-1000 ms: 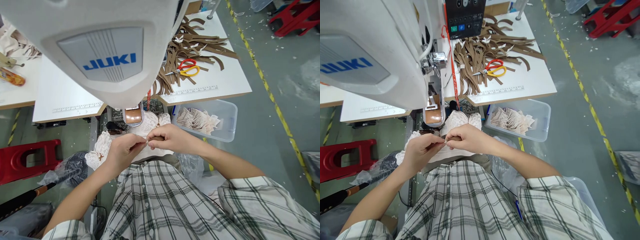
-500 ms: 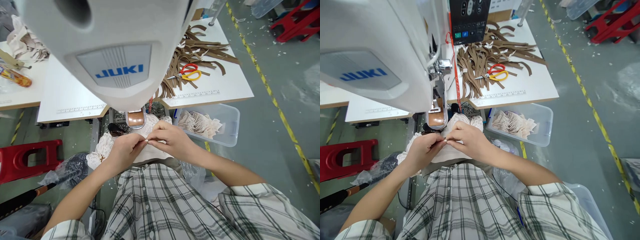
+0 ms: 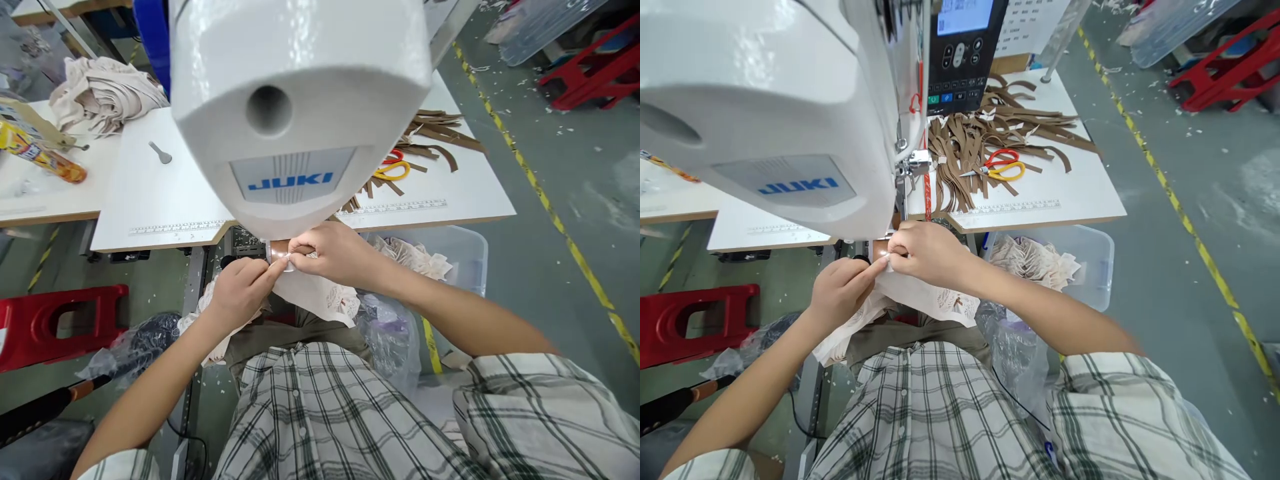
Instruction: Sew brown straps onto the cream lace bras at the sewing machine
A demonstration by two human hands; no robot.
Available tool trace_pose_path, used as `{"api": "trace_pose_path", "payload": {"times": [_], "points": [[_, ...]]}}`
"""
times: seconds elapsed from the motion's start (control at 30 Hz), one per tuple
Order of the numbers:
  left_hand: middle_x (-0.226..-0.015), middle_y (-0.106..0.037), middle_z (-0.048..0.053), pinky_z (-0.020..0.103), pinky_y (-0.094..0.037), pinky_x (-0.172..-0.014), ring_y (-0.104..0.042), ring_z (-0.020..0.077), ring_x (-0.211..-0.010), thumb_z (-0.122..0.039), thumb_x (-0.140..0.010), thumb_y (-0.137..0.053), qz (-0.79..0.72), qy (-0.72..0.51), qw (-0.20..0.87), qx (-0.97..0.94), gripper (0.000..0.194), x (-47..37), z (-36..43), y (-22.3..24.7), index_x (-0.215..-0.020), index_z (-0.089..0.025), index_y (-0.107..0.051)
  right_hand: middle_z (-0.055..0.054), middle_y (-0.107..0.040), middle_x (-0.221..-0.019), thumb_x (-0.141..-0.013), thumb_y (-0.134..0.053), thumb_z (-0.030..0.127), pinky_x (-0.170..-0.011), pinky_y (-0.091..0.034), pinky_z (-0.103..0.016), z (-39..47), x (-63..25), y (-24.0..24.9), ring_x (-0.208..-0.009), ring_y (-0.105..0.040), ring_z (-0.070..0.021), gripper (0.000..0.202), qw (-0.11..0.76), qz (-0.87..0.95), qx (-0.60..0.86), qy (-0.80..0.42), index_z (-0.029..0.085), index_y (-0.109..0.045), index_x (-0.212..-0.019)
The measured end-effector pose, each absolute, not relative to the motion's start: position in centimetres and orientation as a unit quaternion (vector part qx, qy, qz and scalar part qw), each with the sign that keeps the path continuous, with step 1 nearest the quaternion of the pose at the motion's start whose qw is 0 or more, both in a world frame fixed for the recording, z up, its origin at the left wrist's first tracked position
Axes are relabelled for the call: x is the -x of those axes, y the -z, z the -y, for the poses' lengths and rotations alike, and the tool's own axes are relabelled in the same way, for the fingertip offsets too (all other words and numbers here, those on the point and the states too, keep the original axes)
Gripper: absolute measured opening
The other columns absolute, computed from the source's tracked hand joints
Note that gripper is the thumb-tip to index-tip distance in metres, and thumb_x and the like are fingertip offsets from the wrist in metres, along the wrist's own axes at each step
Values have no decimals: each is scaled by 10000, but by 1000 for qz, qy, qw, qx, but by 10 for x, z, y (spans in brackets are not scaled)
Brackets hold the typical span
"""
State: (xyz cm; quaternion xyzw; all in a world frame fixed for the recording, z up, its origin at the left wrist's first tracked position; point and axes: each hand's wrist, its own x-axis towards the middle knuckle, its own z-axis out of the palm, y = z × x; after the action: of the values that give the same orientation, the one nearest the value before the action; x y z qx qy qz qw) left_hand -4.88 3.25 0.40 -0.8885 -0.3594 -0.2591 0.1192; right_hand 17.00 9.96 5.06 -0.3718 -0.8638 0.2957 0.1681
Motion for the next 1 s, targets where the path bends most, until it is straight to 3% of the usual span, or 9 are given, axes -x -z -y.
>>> {"api": "trace_pose_path", "payload": {"times": [0.13, 0.23, 0.37, 0.47, 0.6, 0.73, 0.83, 0.93, 1.0], "points": [[-708, -577, -15, 283, -400, -600, -515, 149, -625, -49, -891, -510, 323, 245, 139, 904, 561, 53, -41, -4, -1428, -197, -435, 17, -452, -640, -837, -583, 172, -575, -214, -281, -99, -170, -57, -594, -349, -103, 245, 155, 865, 374, -295, 161, -528, -598], [-675, -556, -20, 284, -372, -568, -486, 146, -594, -78, -903, -511, 329, 223, 161, 903, 435, 50, -43, -8, -1322, -193, -518, -10, -557, -723, -882, -587, 209, -597, -284, -274, -95, -174, -51, -646, -451, -122, 190, 189, 862, 380, -277, 164, -633, -703], [-617, -496, -23, 302, -251, -488, -443, 153, -558, -108, -906, -501, 402, 150, 164, 888, 295, 40, -38, -18, -1165, -197, -611, -87, -615, -1065, -939, -588, 304, -883, -421, -345, -79, -180, -23, -997, -552, -210, 215, 321, 857, 368, -163, 217, -709, -1093], [-612, -495, -22, 304, -215, -477, -439, 152, -556, -124, -923, -482, 422, 134, 136, 886, 284, 38, -38, -23, -1158, -195, -624, -92, -582, -1150, -915, -626, 288, -1029, -386, -427, -67, -181, -2, -1118, -518, -237, 201, 397, 835, 373, -75, 252, -727, -1085], [-665, -552, -19, 256, -334, -544, -485, 137, -603, -105, -956, -420, 345, 169, 86, 919, 335, 52, -51, -23, -1215, -202, -608, -56, -618, -971, -902, -631, 247, -928, -445, -386, -62, -176, 6, -947, -558, -198, 175, 426, 810, 400, -51, 272, -755, -1023], [-694, -579, -5, 278, -365, -585, -483, 143, -593, -130, -965, -392, 289, 121, 100, 944, 368, 62, -64, -23, -1232, -230, -626, -43, -620, -862, -952, -552, 249, -754, -473, -299, -60, -174, 5, -831, -576, -160, 226, 413, 804, 406, -136, 249, -738, -1081], [-628, -521, -12, 290, -286, -523, -451, 145, -561, -143, -956, -408, 336, 88, 108, 931, 351, 58, -62, -25, -1162, -273, -661, -55, -611, -952, -978, -523, 300, -743, -504, -277, -53, -174, 16, -890, -598, -159, 273, 409, 774, 410, -257, 246, -657, -1209], [-612, -490, -11, 295, -225, -495, -456, 147, -573, -137, -934, -437, 399, 71, 91, 910, 332, 48, -51, -28, -1132, -286, -658, -79, -582, -1105, -961, -555, 373, -641, -528, -280, -45, -175, 29, -709, -577, -120, 444, 419, 710, 428, -371, 235, -481, -1376], [-609, -483, -12, 297, -225, -493, -457, 149, -575, -113, -917, -454, 424, 63, 103, 897, 329, 39, -42, -30, -1134, -266, -648, -113, -543, -1233, -966, -537, 356, -646, -543, -310, -44, -176, 29, -632, -544, -97, 445, 418, 693, 443, -384, 239, -460, -1389]]}}
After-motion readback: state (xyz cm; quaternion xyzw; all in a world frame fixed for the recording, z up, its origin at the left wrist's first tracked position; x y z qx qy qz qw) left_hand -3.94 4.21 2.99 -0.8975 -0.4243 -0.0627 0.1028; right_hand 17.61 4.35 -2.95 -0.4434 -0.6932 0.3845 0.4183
